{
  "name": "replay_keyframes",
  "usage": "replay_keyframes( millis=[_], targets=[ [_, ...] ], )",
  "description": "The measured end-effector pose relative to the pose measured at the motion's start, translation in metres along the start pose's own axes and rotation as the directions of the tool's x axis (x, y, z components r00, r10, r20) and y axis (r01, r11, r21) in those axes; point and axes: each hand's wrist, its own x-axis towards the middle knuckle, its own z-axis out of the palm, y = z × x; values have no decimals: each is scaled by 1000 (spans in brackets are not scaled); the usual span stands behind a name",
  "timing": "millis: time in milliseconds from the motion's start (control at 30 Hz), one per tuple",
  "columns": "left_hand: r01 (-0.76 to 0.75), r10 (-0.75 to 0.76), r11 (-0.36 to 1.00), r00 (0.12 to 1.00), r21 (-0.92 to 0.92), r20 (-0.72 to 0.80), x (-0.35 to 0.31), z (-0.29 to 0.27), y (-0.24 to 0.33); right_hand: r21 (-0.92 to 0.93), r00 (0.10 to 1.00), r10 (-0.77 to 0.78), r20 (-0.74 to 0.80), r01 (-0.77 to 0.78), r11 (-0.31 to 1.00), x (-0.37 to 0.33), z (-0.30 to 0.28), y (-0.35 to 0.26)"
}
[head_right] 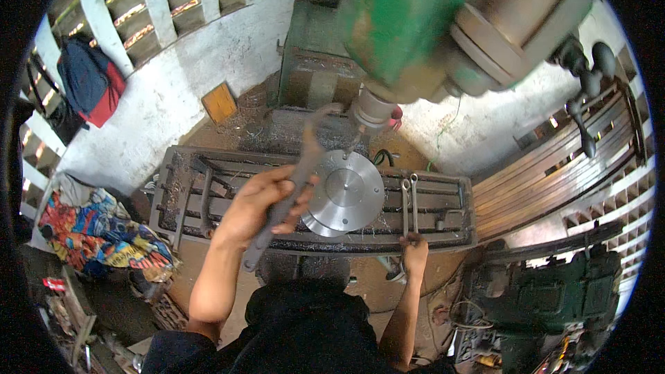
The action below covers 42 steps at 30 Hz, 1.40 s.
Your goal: The person secures a round metal workpiece on a drill press table using a C-clamp and wrench, then operates the drill press to drill a hole into the workpiece. The person uses both hands to tighten the clamp and adjust the drill press lever.
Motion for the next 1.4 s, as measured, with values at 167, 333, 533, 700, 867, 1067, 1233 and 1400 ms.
replay_keyframes(
  millis=[167,333,533,700,867,1067,1233,1400],
  targets=[
    [-32,33,999,997,-13,66,34,18,1,153,999,40,25,-43,987,-11,-11,3],
    [-3,7,998,998,-63,56,47,22,-2,232,997,73,-9,-69,970,-26,-20,-5],
    [-2,-4,983,1000,-184,-29,49,22,-5,417,996,94,-12,-80,905,-37,-26,-14],
    [4,-5,977,1000,-213,-2,40,28,-13,382,992,121,-26,-102,919,-42,-34,-16],
    [-86,77,972,996,-217,-47,36,48,-27,420,993,114,12,-108,901,-41,-35,-21],
    [-139,121,969,987,-202,-102,41,79,-49,639,999,45,-17,-24,769,-46,-27,-46],
    [-165,136,952,982,-257,-129,64,94,-60,763,998,-52,18,20,646,-58,-37,-73],
    [-252,211,922,964,-294,-163,83,117,-77,810,997,-70,-39,72,582,-68,-55,-84]
  ],
)
